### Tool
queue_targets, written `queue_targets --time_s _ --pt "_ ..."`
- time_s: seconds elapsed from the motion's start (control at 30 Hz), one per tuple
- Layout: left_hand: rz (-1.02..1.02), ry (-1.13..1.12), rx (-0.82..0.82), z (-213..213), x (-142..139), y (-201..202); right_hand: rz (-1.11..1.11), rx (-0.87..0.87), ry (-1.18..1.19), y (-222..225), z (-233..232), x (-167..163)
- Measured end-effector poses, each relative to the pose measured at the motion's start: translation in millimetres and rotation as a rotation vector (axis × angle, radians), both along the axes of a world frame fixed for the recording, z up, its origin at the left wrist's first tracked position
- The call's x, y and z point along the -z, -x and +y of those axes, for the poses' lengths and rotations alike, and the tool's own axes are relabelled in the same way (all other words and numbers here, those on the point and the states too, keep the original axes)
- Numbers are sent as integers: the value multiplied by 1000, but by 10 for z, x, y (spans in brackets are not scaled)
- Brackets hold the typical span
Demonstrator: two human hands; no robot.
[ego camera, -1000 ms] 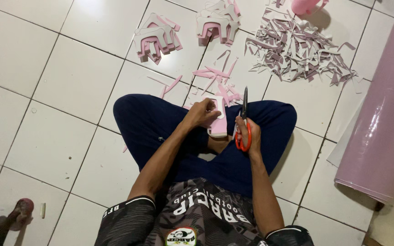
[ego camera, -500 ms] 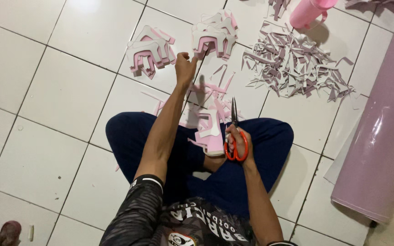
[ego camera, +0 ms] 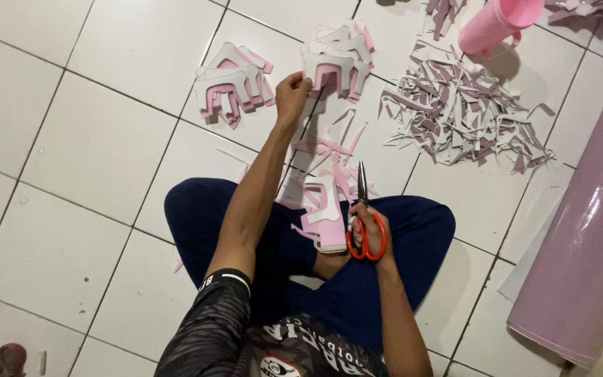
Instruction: The person sits cross-legged on a tiled floor and trims excess pink and white foam from decorative letter shapes with red-handled scissors, working one letter at a time on their lap and setting finished letters aside with the growing pile of trimmed pieces.
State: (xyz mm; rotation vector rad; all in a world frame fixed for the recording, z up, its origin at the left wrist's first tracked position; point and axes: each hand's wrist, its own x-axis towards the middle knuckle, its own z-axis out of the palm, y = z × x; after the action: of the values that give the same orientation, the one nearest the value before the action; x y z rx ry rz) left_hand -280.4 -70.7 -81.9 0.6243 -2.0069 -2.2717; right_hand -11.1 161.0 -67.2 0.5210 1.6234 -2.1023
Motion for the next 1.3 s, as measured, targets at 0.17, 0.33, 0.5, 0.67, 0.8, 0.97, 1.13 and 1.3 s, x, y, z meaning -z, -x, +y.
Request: queue_targets --time_s 0.17,0.33,0.5,0.67,0.8,0.97,1.13,1.3 --pt "82 -103 11 -304 -179 -240 42 -8 -2 28 -21 -5" --pt "211 157 -154 -1009 -287 -607 58 7 -43 74 -60 -13" --pt "17 359 -168 -934 -77 -1199 77 18 -36 130 -70 38" --pt "-42 585 790 -299 95 -1749 89 8 -52 180 -76 62" --pt "-153 873 1073 26 9 -2062 84 21 -86 200 -105 28" --pt "-69 564 728 63 -134 -2092 187 95 -115 160 -168 -65" --pt "156 -320 104 13 -307 -1949 423 178 -339 -68 -208 -350" --pt "268 -741 22 -38 -747 -1816 471 -76 -420 -488 -442 -674"
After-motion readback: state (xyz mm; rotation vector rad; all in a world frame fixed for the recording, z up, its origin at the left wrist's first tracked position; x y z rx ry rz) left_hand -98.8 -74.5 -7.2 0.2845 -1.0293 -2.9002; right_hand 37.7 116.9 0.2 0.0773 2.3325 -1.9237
